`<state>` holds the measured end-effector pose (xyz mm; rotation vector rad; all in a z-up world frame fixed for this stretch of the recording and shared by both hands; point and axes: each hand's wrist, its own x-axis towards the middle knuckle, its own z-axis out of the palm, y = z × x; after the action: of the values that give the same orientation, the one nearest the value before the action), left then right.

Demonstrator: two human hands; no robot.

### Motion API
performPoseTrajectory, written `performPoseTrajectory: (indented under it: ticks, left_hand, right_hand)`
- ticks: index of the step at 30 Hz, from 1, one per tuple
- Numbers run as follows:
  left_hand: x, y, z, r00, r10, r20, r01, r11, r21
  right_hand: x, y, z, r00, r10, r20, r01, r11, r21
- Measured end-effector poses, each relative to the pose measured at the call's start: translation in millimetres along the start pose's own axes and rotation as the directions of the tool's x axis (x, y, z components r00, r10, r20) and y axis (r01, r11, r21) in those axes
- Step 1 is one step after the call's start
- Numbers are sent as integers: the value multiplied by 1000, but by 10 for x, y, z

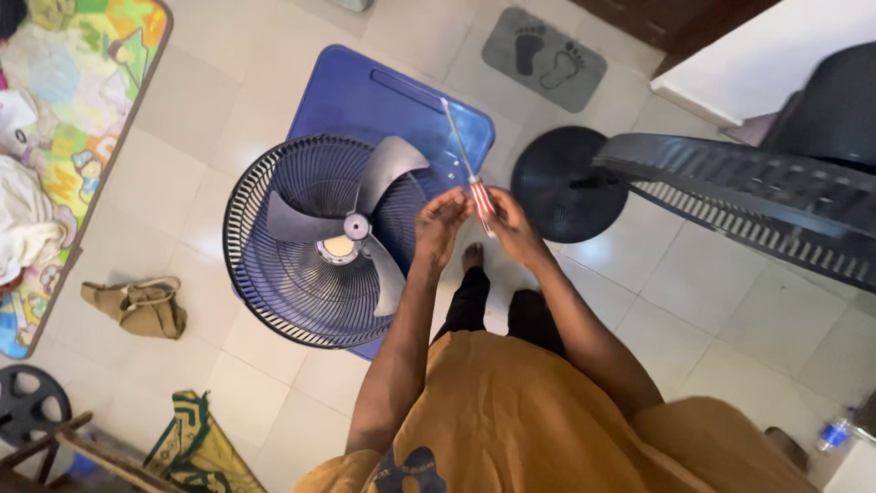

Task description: The person uses a screwdriver to tighten screws on a standing fan's motor housing and then attaches the front fan cage to the fan assembly.

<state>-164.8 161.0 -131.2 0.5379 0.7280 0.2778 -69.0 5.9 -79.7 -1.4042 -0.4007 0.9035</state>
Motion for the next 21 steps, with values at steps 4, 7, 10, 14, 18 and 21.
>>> performPoseTrajectory:
  ticks: [4,7,10,14,18,21]
  left_hand:
    - [-382,-240,107,995,-99,23,96,991,88]
    - [-568,-461,294,988,-141,62,136,988,71]
    - [-657,-624,649,983,-152,99,140,983,116]
    - [-730,-706,1337,965,-210,159,195,975,103]
    - [-951,-676,2008,899,-337,279,322,941,100]
    - [-1207,-744,2328,813,-428,394,423,900,106]
  right_hand:
    - [-724,-246,-246,986,167,-21,-167,986,-7]
    - [-1247,-293,-376,978,188,-93,-194,979,-62]
    - [-1724,-366,-429,956,193,-221,-212,975,-63]
    - [-2306,-565,-503,877,225,-423,-280,957,-71]
    - [-2821,-808,-599,816,171,-551,-298,943,-149]
    - [-3173,-937,-605,784,26,-621,-161,973,-163]
